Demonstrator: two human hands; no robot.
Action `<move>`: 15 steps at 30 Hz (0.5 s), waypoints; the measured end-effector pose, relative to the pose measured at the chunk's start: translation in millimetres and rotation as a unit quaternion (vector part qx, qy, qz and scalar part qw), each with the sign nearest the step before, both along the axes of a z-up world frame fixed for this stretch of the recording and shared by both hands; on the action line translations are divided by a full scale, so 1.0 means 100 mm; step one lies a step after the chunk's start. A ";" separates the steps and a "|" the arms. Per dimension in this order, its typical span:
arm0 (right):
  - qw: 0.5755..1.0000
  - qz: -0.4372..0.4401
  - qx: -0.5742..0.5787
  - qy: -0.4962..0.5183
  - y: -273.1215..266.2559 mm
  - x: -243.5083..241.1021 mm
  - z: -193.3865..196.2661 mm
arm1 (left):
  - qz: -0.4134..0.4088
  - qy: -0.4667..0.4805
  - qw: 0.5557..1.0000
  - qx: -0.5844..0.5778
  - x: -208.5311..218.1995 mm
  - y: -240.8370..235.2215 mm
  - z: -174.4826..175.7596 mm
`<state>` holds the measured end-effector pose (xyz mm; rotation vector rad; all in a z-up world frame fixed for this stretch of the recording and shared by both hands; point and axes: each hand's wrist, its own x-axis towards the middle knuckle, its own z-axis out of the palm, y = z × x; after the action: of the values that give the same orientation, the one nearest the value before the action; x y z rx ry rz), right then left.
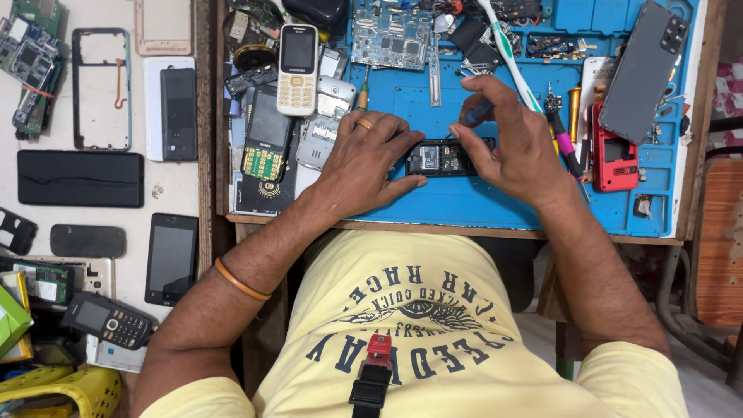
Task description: The person uses a screwdriver to remove screws from a disassembled mobile phone on a blue work mat. They then use a small tool to pry and adjust internal components, including the battery area, while handling the phone with both hands.
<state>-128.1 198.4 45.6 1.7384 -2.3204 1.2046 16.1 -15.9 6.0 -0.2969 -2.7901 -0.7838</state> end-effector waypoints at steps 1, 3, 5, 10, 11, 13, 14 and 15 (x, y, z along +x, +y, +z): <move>1.000 0.010 0.002 -0.016 0.00 -0.01 0.00 | 0.001 -0.003 1.000 0.002 0.01 0.00 0.00; 1.000 -0.005 -0.002 -0.022 -0.01 0.00 -0.05 | 0.001 -0.005 1.000 0.003 0.01 -0.02 -0.02; 0.999 -0.026 -0.006 -0.026 0.02 0.00 -0.12 | 0.000 0.002 1.000 0.000 0.00 -0.02 -0.05; 0.993 -0.012 -0.113 -0.025 -0.07 0.08 -0.22 | 0.010 -0.018 1.000 -0.006 -0.02 0.01 0.01; 0.993 -0.019 -0.112 -0.015 -0.06 0.08 -0.22 | 0.011 -0.014 1.000 -0.007 -0.02 0.01 0.04; 0.993 -0.035 -0.110 0.004 -0.05 0.09 -0.21 | 0.011 -0.007 1.000 -0.006 0.00 0.03 0.06; 0.992 -0.032 -0.118 0.027 -0.08 0.07 -0.21 | 0.012 -0.003 1.000 -0.005 0.01 0.01 0.07; 0.991 -0.032 -0.122 0.044 -0.07 0.06 -0.22 | 0.010 -0.003 1.000 0.001 0.03 0.01 0.07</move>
<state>-122.0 191.2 23.6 1.5884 -2.0630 1.3074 18.8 -14.7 12.8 -0.2651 -2.7933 -0.7835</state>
